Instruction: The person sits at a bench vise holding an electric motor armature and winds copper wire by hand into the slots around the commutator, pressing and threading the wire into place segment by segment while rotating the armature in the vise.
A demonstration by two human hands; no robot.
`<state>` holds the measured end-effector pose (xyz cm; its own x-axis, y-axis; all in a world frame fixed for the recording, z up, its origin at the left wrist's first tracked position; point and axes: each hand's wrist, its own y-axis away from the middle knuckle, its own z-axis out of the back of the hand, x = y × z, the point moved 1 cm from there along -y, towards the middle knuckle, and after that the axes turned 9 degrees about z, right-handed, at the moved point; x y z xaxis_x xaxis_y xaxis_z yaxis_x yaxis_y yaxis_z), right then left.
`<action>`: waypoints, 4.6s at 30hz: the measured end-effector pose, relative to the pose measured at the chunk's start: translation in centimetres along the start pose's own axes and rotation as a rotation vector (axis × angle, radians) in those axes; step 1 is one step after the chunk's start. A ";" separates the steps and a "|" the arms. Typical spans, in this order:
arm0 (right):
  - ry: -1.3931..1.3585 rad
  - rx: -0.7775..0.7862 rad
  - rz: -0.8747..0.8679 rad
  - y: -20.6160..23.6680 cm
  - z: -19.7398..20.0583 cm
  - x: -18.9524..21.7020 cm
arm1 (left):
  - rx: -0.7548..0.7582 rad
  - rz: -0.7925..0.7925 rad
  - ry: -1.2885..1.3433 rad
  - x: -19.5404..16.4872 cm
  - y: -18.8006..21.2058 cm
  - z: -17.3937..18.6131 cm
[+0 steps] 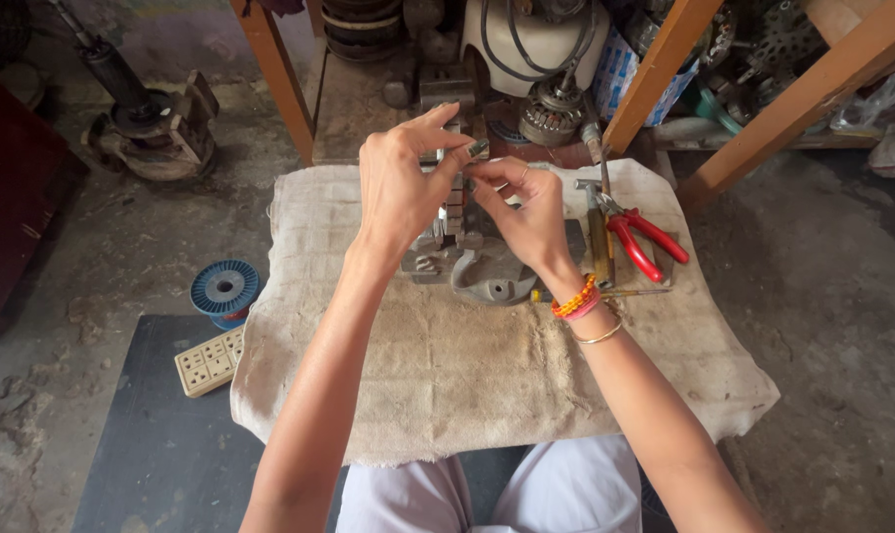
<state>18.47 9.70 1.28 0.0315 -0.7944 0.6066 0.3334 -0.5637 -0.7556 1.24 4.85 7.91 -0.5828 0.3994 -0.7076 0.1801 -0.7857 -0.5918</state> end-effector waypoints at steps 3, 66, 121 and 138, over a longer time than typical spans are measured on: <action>-0.016 -0.008 -0.069 -0.1 -0.4 0.0 | -0.001 0.005 0.013 0.0 0.1 0.0; -0.152 0.021 -0.379 2.3 -1.4 2.4 | -0.469 0.089 0.004 6.1 6.3 -2.1; 0.366 -0.292 -0.358 9.4 8.2 -2.9 | -0.164 -0.081 -0.165 2.8 8.6 -1.2; 0.318 -0.369 -0.427 10.6 8.2 -2.3 | -0.184 -0.336 -0.646 1.7 6.5 -3.7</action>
<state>29.72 7.39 -6.11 -0.3314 -0.4798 0.8124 -0.0922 -0.8405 -0.5340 4.36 2.15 1.37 -0.9686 0.2028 -0.1438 0.0070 -0.5558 -0.8313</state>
